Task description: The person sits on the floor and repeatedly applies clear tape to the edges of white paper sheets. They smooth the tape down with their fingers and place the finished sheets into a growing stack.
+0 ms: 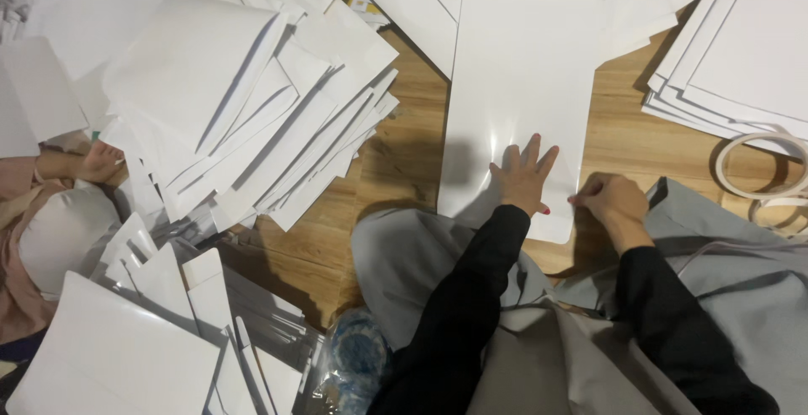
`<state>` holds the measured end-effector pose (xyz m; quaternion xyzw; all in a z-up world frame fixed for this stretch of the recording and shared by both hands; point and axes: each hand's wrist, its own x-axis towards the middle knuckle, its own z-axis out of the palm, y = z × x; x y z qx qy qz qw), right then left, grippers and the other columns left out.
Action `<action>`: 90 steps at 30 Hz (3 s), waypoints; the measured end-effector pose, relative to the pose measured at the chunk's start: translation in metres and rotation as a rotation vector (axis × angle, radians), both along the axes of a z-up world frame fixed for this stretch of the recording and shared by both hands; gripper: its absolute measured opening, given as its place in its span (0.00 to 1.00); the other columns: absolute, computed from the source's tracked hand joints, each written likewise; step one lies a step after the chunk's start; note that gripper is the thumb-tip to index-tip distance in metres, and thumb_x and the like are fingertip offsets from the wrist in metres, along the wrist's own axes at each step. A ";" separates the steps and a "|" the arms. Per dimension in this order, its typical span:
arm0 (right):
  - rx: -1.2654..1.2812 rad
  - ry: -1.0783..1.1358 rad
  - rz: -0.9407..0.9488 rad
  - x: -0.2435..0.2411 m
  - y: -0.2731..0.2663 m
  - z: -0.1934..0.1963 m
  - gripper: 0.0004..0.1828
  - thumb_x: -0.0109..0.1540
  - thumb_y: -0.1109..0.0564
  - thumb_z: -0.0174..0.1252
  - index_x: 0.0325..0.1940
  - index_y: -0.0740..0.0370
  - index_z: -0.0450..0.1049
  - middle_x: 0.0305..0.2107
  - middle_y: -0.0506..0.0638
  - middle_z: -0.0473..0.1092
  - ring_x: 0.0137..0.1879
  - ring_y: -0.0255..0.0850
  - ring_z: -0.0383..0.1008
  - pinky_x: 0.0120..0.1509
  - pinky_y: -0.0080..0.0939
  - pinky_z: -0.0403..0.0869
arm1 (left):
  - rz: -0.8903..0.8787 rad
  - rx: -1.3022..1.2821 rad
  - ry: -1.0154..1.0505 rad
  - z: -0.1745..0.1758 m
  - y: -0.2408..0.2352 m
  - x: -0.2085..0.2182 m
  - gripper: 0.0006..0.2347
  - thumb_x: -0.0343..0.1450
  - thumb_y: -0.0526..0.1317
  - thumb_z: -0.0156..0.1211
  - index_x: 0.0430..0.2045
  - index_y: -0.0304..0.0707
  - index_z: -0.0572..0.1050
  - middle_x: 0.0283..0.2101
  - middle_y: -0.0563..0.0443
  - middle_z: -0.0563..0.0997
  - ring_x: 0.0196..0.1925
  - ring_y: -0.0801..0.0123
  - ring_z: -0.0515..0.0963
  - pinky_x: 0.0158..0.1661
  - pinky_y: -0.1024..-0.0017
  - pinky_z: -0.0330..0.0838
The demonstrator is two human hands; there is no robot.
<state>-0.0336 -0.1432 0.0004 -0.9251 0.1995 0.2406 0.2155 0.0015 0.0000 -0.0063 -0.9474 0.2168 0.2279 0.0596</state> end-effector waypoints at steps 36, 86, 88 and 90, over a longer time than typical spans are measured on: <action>0.079 -0.155 -0.542 0.194 -0.041 -0.064 0.18 0.46 0.39 0.73 0.18 0.48 0.73 0.14 0.42 0.69 0.21 0.32 0.70 0.26 0.35 0.70 | -0.050 0.205 -0.078 -0.016 -0.008 0.009 0.49 0.54 0.54 0.65 0.61 0.54 0.29 0.66 0.46 0.32 0.62 0.45 0.46 0.50 0.42 0.60; 0.224 -1.108 -0.446 -0.129 -0.009 0.037 0.52 0.62 0.51 0.61 0.66 0.60 0.23 0.64 0.63 0.24 0.74 0.58 0.31 0.76 0.58 0.37 | -0.433 -0.559 -1.286 0.275 0.140 -0.019 0.25 0.45 0.18 0.55 0.30 0.47 0.72 0.26 0.55 0.71 0.31 0.63 0.67 0.49 0.59 0.56; 0.302 -1.133 -0.421 -0.132 -0.006 0.043 0.52 0.60 0.51 0.60 0.66 0.60 0.24 0.65 0.61 0.26 0.73 0.56 0.29 0.75 0.57 0.36 | -0.552 -0.525 -1.314 0.307 0.132 -0.028 0.20 0.50 0.18 0.52 0.28 0.45 0.71 0.24 0.54 0.70 0.31 0.62 0.67 0.53 0.54 0.52; 0.377 -1.156 -0.396 -0.134 -0.003 0.050 0.52 0.59 0.50 0.60 0.67 0.59 0.25 0.66 0.59 0.28 0.72 0.53 0.27 0.73 0.56 0.35 | -0.671 -0.493 -1.339 0.327 0.121 -0.032 0.16 0.56 0.17 0.50 0.26 0.43 0.71 0.23 0.53 0.68 0.32 0.61 0.67 0.57 0.50 0.49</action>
